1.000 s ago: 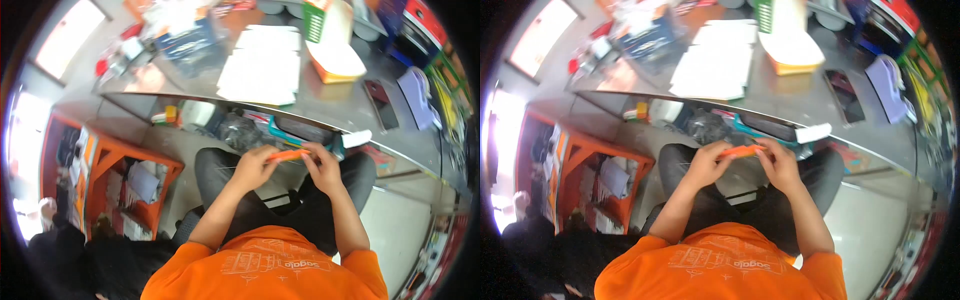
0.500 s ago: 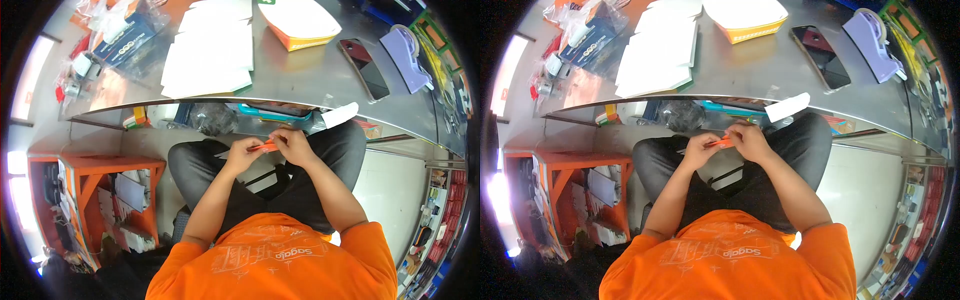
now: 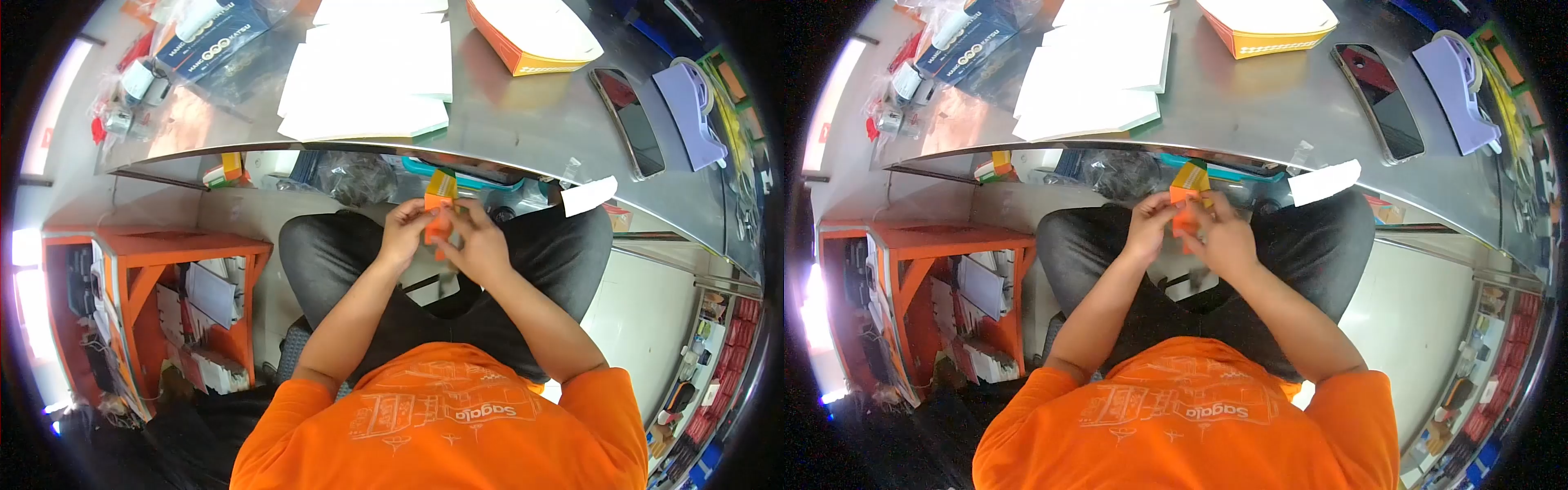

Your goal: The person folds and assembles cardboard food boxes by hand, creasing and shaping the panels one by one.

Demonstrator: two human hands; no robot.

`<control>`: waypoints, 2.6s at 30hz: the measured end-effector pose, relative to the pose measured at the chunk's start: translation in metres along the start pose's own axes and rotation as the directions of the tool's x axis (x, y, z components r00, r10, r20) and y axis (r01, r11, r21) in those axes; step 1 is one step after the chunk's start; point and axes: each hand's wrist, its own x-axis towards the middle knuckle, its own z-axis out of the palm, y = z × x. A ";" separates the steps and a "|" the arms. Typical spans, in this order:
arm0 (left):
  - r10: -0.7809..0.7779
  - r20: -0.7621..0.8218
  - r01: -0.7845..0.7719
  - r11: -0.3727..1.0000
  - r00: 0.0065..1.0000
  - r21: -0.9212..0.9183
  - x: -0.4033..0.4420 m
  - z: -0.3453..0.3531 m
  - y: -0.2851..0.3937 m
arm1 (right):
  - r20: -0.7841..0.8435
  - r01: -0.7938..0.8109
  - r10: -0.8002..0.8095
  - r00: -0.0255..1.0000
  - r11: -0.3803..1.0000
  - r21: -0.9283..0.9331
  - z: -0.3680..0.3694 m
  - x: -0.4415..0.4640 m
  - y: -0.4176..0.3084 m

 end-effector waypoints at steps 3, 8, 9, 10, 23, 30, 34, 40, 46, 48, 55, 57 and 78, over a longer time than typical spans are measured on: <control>-0.037 0.022 0.040 0.990 0.999 -0.134 -0.007 -0.001 -0.003 | -0.030 -0.005 0.001 1.000 0.991 -0.132 0.006 0.002 -0.012; 0.001 0.076 0.011 0.987 0.997 -0.163 -0.008 0.004 0.008 | -0.105 0.033 -0.040 0.994 0.997 -0.063 0.012 0.003 -0.003; 0.001 0.083 0.014 0.984 0.997 -0.179 -0.008 0.005 0.010 | -0.101 0.014 -0.015 0.995 1.000 -0.009 0.012 0.001 0.001; -0.001 0.091 0.019 0.981 0.996 -0.195 -0.008 0.006 0.011 | -0.096 -0.007 0.011 0.995 0.999 0.044 0.012 0.001 0.002; 0.144 0.000 -0.144 0.990 0.990 0.003 -0.009 0.007 0.009 | -0.151 -0.096 0.162 0.975 0.924 0.370 0.007 0.009 0.001; 0.145 0.048 -0.145 0.989 0.988 -0.012 -0.009 0.002 0.009 | -0.165 -0.069 0.147 0.975 0.912 0.405 0.006 0.009 0.000; 0.175 0.139 -0.170 0.984 0.975 -0.045 -0.009 0.000 0.019 | -0.208 -0.032 0.135 0.969 0.901 0.432 0.002 0.012 -0.004; 0.219 0.154 -0.229 0.972 0.963 0.048 -0.012 -0.002 0.018 | -0.135 -0.049 0.127 0.983 0.879 0.475 -0.004 0.011 -0.002; 0.202 0.160 -0.215 0.974 0.966 0.069 -0.014 0.003 0.022 | -0.043 -0.095 0.139 0.989 0.844 0.528 -0.004 0.010 0.004; 0.193 0.170 -0.210 0.974 0.966 0.084 -0.014 0.002 0.022 | -0.040 -0.096 0.137 0.990 0.845 0.526 -0.003 0.010 0.006; 0.206 0.212 -0.226 0.971 0.955 0.076 -0.015 0.003 0.024 | -0.001 -0.140 0.171 0.985 0.808 0.572 -0.002 0.007 0.005; 0.200 0.217 -0.219 0.973 0.955 0.068 -0.015 0.003 0.024 | 0.047 -0.192 0.206 0.977 0.769 0.610 -0.001 0.006 0.007; 0.233 0.170 -0.253 0.962 0.957 0.106 -0.014 0.010 0.022 | -0.030 -0.194 0.250 0.968 0.818 0.542 0.008 0.004 0.003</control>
